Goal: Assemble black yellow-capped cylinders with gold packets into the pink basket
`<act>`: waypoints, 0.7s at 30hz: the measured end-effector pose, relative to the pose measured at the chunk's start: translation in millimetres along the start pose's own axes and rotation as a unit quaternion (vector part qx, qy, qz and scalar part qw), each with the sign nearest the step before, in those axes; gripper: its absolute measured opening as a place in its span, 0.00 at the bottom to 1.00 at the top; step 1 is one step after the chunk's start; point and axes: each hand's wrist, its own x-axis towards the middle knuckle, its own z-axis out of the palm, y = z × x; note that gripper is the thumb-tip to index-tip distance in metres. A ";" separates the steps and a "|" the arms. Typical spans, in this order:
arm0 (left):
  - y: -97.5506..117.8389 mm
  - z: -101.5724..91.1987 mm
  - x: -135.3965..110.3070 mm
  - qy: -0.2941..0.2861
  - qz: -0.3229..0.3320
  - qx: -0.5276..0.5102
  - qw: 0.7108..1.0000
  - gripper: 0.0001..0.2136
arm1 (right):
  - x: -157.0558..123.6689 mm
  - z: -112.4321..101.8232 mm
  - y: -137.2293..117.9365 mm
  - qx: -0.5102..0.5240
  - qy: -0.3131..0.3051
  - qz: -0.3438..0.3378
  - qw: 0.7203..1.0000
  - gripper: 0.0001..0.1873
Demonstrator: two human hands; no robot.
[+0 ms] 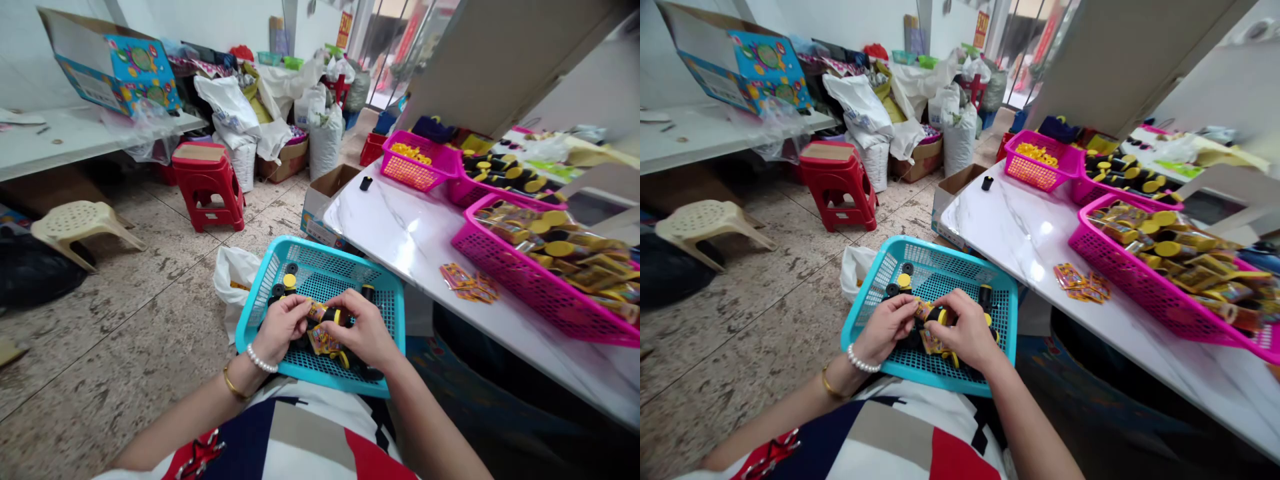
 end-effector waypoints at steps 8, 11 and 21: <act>6.3 0.8 -5.4 -0.087 0.011 0.092 0.992 0.19 | -25.0 3.0 6.6 0.031 0.045 -0.030 0.998 0.17; 5.8 2.0 -9.0 -0.112 -0.014 0.100 0.988 0.15 | -31.7 2.4 8.8 0.037 0.020 -0.037 0.998 0.21; 3.0 9.9 -14.5 -0.135 -0.036 0.141 0.980 0.16 | -49.0 13.1 12.6 0.074 0.043 0.007 0.996 0.28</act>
